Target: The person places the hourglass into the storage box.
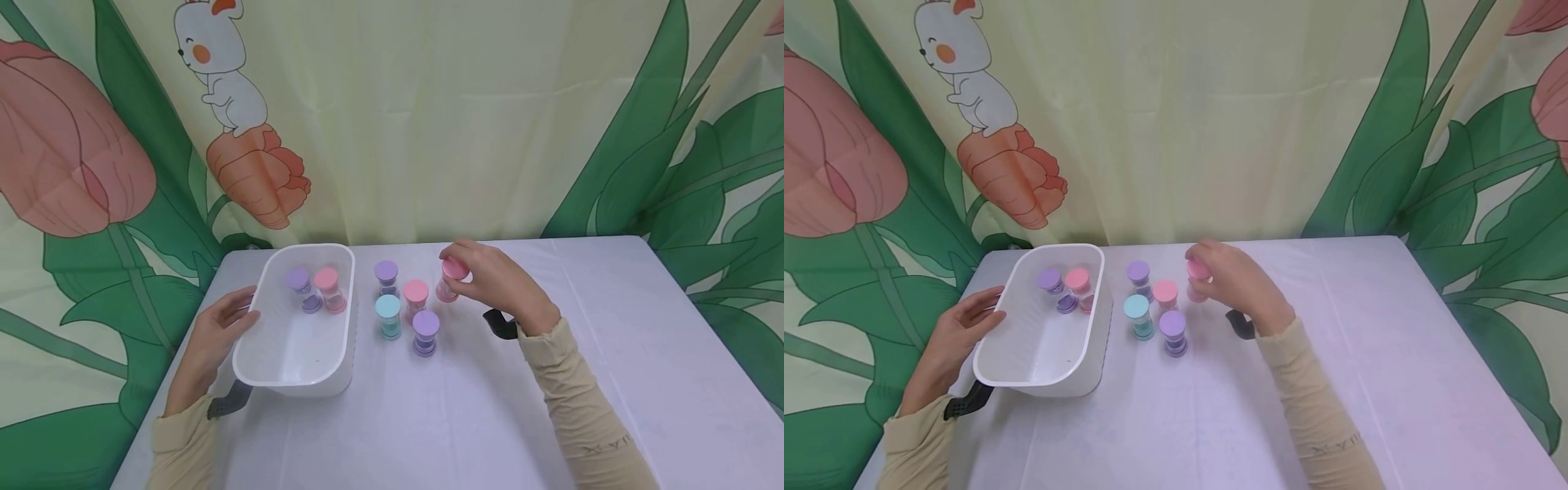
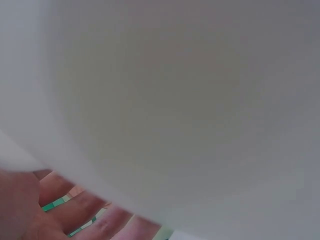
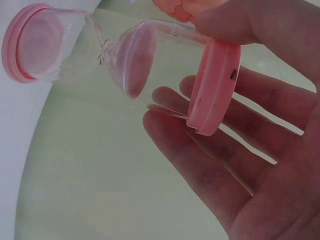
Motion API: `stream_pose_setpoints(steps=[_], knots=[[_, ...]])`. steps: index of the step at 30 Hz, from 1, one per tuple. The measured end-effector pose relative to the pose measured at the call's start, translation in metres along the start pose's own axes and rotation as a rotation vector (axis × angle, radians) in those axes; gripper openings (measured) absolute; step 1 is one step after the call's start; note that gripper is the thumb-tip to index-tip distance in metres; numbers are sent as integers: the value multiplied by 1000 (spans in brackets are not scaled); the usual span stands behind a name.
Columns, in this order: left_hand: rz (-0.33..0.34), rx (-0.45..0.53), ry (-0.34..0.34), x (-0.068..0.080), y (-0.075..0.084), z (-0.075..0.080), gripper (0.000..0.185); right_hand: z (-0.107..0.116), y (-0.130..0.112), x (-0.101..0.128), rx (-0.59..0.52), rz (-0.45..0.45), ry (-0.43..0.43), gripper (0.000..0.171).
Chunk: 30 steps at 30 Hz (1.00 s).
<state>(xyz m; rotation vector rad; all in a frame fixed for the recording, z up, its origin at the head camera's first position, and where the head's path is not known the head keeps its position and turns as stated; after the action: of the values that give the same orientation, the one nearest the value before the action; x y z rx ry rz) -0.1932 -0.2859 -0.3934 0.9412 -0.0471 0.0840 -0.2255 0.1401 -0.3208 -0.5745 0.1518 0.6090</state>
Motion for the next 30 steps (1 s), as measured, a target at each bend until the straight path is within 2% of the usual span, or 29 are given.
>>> stream_pose_setpoints(steps=[14, 21, 30], knots=[[19, 21, -16, 1, 1, 0, 65, 12, -23, -16, -3, 94, 79, 22], [19, 13, -14, 1, 0, 0, 64, 13, -32, -24, -5, 114, 82, 26], [16, 13, 2, 1, 0, -1, 65, 15, -48, -34, -25, 182, 101, 30]])
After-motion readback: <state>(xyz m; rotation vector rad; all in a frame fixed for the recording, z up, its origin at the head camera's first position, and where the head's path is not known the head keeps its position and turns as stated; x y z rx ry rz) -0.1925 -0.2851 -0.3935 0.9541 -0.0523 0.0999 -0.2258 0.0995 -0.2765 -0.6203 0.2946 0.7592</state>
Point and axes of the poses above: each hand's wrist, its own x-axis away from the middle knuckle, its own z-axis out of the back of the hand, y = z × x, the point moved 6 cm from there along -x, towards the middle knuckle, and after that the axes turned 5 degrees about -x, right-handed, at the moved point
